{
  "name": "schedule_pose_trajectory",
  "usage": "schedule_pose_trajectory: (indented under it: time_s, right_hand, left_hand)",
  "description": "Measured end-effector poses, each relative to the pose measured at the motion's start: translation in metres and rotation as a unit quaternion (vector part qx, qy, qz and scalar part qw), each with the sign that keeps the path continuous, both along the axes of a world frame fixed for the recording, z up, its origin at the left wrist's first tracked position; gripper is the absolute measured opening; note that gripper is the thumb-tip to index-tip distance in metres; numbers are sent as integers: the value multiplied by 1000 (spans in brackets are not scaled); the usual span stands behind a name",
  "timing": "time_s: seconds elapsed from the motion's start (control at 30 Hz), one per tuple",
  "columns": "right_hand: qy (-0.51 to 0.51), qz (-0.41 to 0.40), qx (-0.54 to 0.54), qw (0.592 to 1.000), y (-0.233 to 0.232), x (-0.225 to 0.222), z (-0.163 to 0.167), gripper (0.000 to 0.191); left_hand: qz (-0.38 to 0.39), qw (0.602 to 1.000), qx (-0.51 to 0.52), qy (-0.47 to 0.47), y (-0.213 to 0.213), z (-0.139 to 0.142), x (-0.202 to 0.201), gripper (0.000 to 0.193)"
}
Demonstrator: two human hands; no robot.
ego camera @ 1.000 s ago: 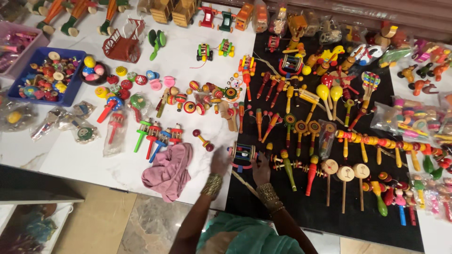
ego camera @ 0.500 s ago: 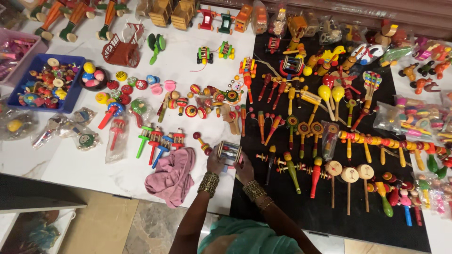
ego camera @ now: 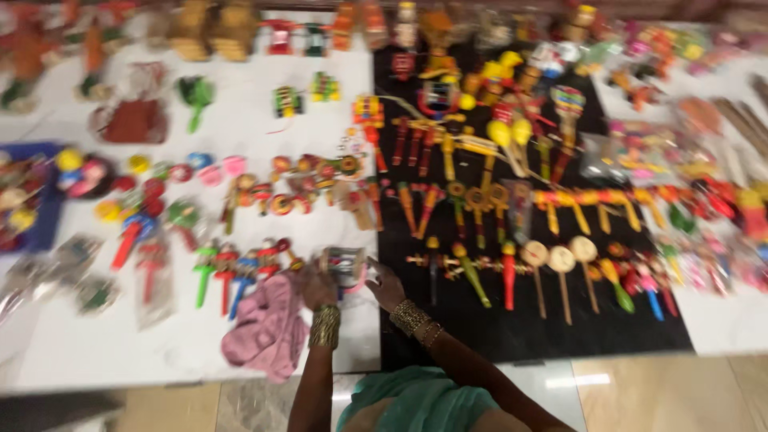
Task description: The person arranges wooden toys on a table, picking up and placing items such as spinning tops, maracas, and toy drums. They use a cloth to wipe some toys and reposition them in neat rows.
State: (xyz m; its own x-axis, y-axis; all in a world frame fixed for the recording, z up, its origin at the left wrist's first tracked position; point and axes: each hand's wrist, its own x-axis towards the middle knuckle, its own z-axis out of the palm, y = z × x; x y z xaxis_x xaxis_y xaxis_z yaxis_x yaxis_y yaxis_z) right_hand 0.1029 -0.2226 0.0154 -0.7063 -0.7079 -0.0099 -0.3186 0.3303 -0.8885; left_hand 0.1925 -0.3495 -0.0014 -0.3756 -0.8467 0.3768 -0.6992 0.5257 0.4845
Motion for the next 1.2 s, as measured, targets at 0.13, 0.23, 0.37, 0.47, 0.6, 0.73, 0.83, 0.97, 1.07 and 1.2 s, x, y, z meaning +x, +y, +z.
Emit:
schedule_pose_trajectory:
  time_s: [0.13,0.23,0.37,0.47,0.6,0.73,0.83,0.97,1.07,1.2]
  right_hand:
    - [215,-50,32,975,67,-25,-7,65]
    - [223,-144,90,960,123,-39,-7,57]
    - [301,-227,162,912,174,-55,-3,64]
    - [281,-249,190,907,193,-61,-2,64]
    - [277,-261,198,903,199,-71,0,63]
    - [229,-288,224,902,197,-86,8,54]
    - [237,-294,173,910,199,-92,13,58]
    - [224,-285,184,914,201,-95,17,56]
    - [184,-285,162,927,199,-97,18,57]
    - [165,-280,164,931,197,-98,16,51]
  left_hand:
    - [-65,992,2,110,48,-3,-13,51]
    - [-179,978,24,100,97,-7,-33,61]
    - [-231,947,202,98,145,-14,-65,53]
    - [-213,928,303,38,160,-11,-86,54]
    - [-210,914,346,11,168,-1,-108,48]
    - [-204,909,361,-49,176,9,-123,42]
    - [-195,912,330,-145,186,12,-131,43]
    - [-171,908,328,-197,195,14,-142,45]
    - [-153,901,350,-207,194,13,-145,44]
    - [-131,909,364,-155,194,11,-144,44]
